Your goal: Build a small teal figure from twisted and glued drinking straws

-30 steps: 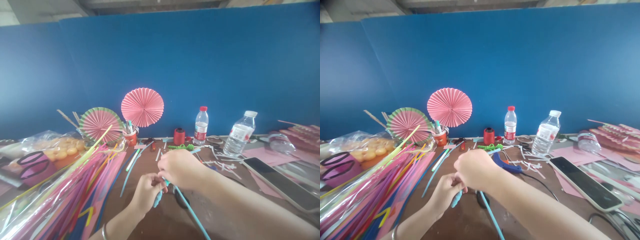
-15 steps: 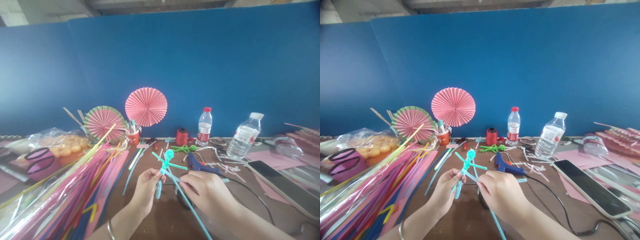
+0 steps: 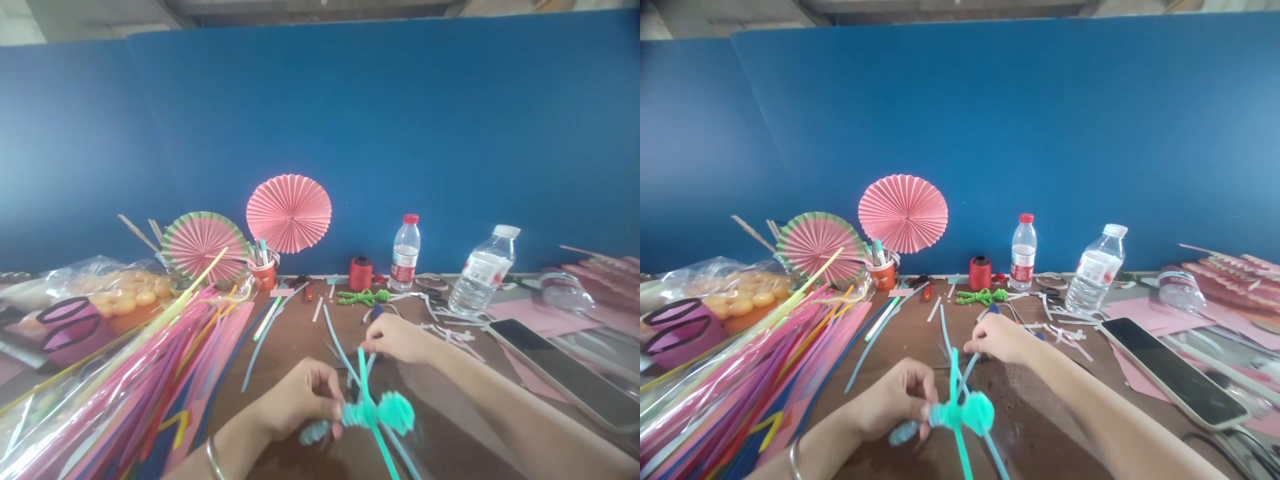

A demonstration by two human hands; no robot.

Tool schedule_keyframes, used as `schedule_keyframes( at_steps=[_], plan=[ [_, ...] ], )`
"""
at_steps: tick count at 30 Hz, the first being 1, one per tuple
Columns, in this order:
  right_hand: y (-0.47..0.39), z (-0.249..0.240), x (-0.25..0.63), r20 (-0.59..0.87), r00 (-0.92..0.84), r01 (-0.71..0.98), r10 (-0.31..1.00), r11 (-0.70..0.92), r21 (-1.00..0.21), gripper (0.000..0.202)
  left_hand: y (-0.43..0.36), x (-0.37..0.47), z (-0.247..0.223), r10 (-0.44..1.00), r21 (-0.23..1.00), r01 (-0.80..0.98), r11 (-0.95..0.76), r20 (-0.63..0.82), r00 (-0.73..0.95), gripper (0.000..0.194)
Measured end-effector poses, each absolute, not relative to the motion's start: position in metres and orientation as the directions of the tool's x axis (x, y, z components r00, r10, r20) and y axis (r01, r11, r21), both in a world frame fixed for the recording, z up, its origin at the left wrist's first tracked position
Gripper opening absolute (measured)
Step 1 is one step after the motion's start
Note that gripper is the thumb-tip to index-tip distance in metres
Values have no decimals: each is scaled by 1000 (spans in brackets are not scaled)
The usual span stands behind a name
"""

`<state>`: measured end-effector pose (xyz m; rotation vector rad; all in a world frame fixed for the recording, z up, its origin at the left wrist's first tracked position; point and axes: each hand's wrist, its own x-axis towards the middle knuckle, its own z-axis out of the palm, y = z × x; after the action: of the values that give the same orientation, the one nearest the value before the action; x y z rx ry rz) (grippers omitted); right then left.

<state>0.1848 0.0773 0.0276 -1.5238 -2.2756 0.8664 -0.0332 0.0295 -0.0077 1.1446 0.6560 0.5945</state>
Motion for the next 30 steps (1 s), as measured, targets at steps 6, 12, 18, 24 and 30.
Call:
schedule_keyframes(
  at_steps=[6,12,18,24,30],
  plan=[
    [86,69,154,111,-334,755,936,336,-563,26,27,-26,-11,886,949,305,77,-205,416,11],
    [50,111,127,310,-412,625,857,513,-589,7,35,-25,-11,968,989,118,85,-110,226,17],
    [16,90,138,437,-476,588,763,646,-487,11,38,-27,-8,994,987,-123,106,-102,42,18],
    [0,48,148,395,-535,549,747,663,-509,13,40,-29,-9,994,948,-307,86,-102,-38,18],
    [17,21,165,149,-424,538,893,380,-752,8,37,-32,-3,989,804,-587,93,-5,149,16]
  ],
)
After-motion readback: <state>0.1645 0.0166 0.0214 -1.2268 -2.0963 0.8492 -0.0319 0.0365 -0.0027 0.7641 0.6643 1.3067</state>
